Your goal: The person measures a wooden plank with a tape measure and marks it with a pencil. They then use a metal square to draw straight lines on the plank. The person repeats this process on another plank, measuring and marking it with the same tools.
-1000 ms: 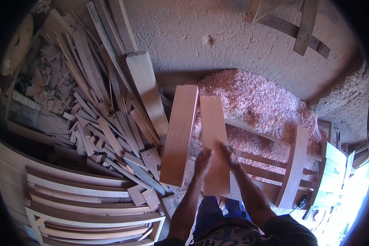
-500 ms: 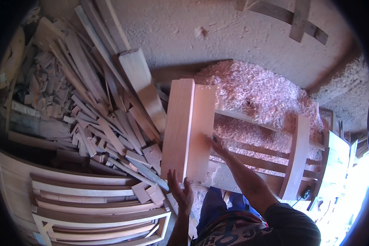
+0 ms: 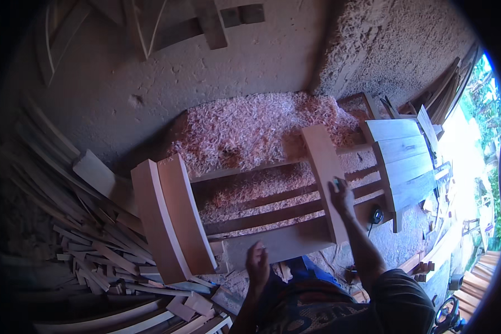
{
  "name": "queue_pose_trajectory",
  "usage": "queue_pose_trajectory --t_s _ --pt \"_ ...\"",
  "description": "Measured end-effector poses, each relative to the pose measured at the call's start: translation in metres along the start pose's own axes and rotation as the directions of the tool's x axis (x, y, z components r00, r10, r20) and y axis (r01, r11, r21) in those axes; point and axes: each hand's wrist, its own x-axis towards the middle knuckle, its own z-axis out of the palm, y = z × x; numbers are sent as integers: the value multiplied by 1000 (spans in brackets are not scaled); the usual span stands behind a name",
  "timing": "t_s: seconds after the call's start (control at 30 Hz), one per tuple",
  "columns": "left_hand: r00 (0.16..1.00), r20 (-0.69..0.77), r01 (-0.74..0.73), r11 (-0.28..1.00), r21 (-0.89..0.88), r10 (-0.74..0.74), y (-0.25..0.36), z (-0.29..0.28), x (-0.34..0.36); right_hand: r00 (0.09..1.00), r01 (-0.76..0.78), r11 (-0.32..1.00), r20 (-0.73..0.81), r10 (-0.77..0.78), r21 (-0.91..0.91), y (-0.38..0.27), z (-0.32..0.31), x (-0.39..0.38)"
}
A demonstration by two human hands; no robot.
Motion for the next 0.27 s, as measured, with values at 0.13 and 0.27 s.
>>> queue_pose_trajectory --t_s 0.13,0.27 --pt "949 312 97 982 -164 -42 -51 101 12 819 -336 934 453 353 -121 60 -45 26" --pt "864 485 141 990 21 -133 -51 166 7 650 -694 534 739 178 483 113 -1 16"
